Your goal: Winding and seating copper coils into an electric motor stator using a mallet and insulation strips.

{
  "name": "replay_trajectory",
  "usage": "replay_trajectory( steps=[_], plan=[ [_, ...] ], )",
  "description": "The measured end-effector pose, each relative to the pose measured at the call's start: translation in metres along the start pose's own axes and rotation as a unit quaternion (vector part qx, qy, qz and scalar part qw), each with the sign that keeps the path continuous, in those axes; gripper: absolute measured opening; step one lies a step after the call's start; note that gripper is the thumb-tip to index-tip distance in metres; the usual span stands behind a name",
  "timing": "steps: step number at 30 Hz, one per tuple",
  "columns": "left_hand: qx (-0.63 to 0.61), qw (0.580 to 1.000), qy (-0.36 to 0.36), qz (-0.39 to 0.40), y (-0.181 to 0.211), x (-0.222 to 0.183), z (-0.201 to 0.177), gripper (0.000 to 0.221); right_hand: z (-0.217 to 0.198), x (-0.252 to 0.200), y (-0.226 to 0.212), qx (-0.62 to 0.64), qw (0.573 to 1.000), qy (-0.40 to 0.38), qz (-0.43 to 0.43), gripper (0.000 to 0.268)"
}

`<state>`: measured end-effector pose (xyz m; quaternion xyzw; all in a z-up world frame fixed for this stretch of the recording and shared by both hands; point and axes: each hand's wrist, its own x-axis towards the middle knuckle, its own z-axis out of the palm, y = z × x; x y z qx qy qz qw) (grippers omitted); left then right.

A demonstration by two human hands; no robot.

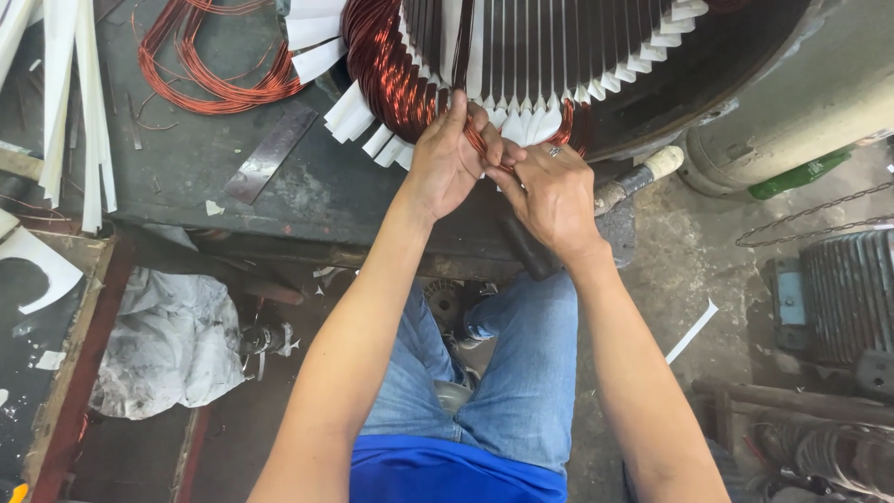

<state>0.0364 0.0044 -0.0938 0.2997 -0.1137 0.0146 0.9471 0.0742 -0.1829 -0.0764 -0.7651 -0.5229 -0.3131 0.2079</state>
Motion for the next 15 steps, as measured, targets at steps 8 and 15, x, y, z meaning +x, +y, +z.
replay_trajectory(
  steps=[8, 15],
  plan=[
    [0.021, 0.999, 0.021, -0.016, 0.0022, 0.0008, 0.0026, 0.047, 0.0046, -0.0018, 0.0006, -0.009, 1.000, 0.008, 0.003, 0.029],
    [0.026, 0.999, 0.018, -0.015, -0.0009, -0.0006, 0.0033, 0.047, 0.0018, -0.0041, 0.0031, 0.016, 1.000, 0.002, 0.000, 0.030]
  ],
)
